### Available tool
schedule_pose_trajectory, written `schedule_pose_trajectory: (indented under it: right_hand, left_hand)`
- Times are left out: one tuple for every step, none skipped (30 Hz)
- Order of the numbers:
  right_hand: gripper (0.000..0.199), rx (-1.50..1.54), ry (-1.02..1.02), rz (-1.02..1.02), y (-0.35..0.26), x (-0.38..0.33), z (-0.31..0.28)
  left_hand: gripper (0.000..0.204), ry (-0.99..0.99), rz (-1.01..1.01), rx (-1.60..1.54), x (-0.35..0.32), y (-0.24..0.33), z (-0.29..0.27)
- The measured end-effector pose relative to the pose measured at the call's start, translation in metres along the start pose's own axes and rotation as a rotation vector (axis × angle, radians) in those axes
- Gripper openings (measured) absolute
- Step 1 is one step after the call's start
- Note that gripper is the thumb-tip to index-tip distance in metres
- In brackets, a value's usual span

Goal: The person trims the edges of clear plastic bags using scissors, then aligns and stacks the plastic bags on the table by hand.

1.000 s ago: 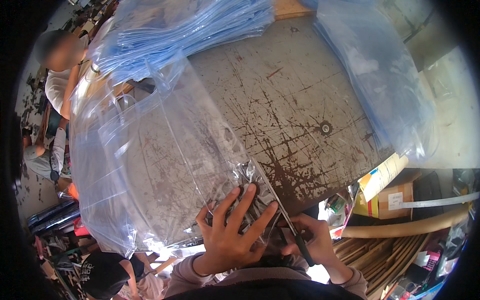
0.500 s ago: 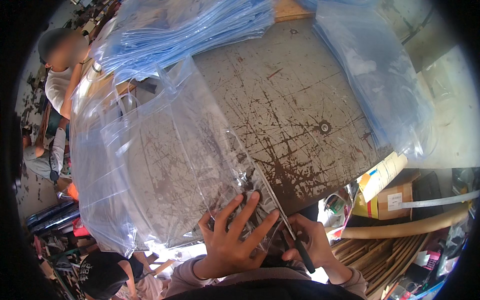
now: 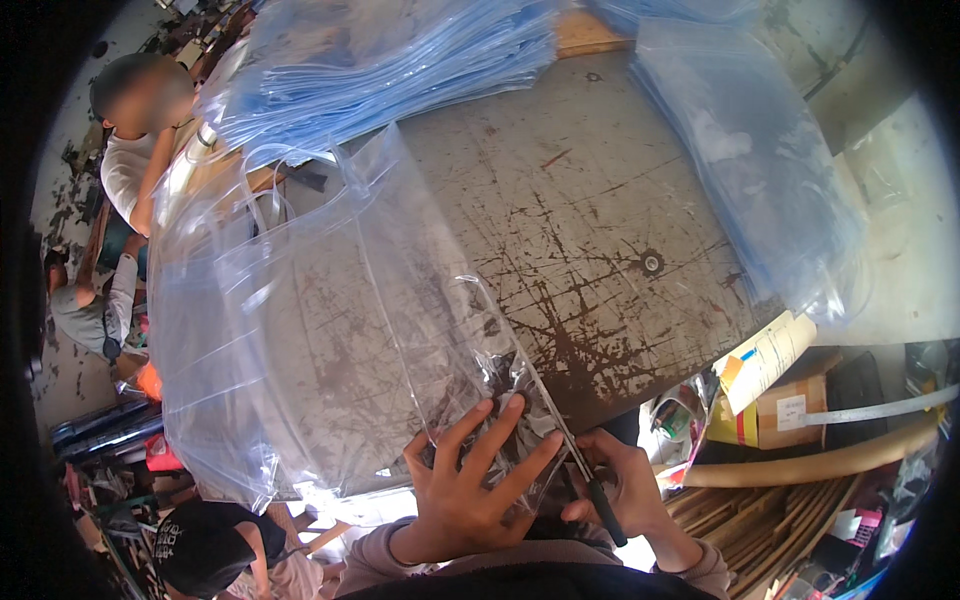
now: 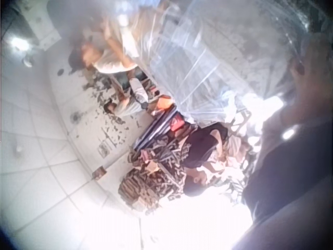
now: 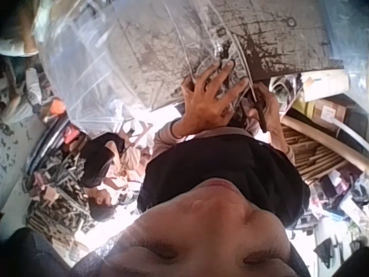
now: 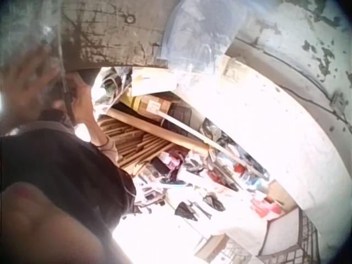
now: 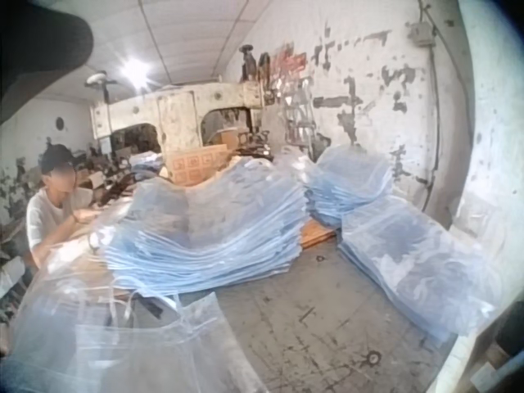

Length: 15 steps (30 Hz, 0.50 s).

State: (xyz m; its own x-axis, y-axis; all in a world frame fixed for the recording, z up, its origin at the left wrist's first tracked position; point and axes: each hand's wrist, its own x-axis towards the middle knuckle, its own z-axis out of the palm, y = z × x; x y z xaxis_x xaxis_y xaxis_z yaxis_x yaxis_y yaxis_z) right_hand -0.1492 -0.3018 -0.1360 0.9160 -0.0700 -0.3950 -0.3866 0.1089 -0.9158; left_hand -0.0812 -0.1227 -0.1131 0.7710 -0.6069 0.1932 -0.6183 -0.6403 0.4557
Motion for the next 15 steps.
schedule_pose_trajectory:
  right_hand:
    - [0.082,-0.023,-0.032,0.017,0.0,0.0,-0.001]
    - [0.08,-0.047,-0.064,0.034,0.001,0.001,-0.003]
    - [0.08,-0.049,-0.064,0.03,0.003,0.001,-0.005]
    - [0.077,-0.09,-0.056,0.052,0.006,-0.001,-0.007]
    - [0.074,-0.133,-0.046,0.074,0.008,-0.003,-0.008]
    - [0.074,-0.139,-0.039,0.067,0.008,-0.004,-0.006]
    - [0.072,-0.147,-0.016,0.061,0.004,-0.005,-0.003]
    - [0.069,-0.148,-0.016,0.049,0.001,-0.003,0.001]
    - [0.068,-0.18,-0.042,0.043,-0.003,-0.001,0.0]
    - [0.068,-0.16,-0.068,0.081,-0.001,-0.003,0.0]
    - [0.068,-0.192,-0.068,0.099,0.0,-0.005,0.0]
    - [0.069,-0.22,-0.068,0.119,-0.001,-0.005,-0.002]
    - [0.069,-0.221,-0.074,0.111,0.0,-0.002,-0.004]
    - [0.069,-0.193,-0.075,0.071,-0.001,0.003,-0.005]
    - [0.07,-0.161,-0.065,0.053,-0.001,0.001,-0.005]
  left_hand:
    - [0.064,0.001,0.002,0.0,0.0,0.0,0.0]
    - [0.064,0.003,0.003,0.002,0.0,0.0,-0.001]
    - [0.062,-0.003,0.005,-0.003,0.0,0.0,-0.001]
    - [0.06,-0.008,0.011,-0.012,0.001,0.0,-0.001]
    - [0.06,-0.001,0.017,-0.014,0.001,0.001,-0.003]
    - [0.058,-0.018,-0.019,-0.045,0.001,0.004,-0.008]
    - [0.058,-0.028,-0.051,-0.076,0.002,0.006,-0.01]
    - [0.058,-0.009,-0.054,-0.059,-0.016,0.009,-0.006]
    - [0.066,0.003,-0.485,-0.592,-0.044,0.011,0.009]
    - [0.07,-0.018,-0.684,-0.872,-0.043,0.012,0.006]
    - [0.075,0.016,-0.9,-1.136,-0.041,0.012,0.005]
    - [0.072,0.097,-0.775,-0.907,-0.038,0.012,0.003]
    - [0.069,0.172,-0.652,-0.674,-0.036,0.012,0.002]
    - [0.066,0.239,-0.528,-0.441,-0.032,0.013,0.001]
    - [0.064,0.28,-0.406,-0.218,-0.026,0.017,-0.006]
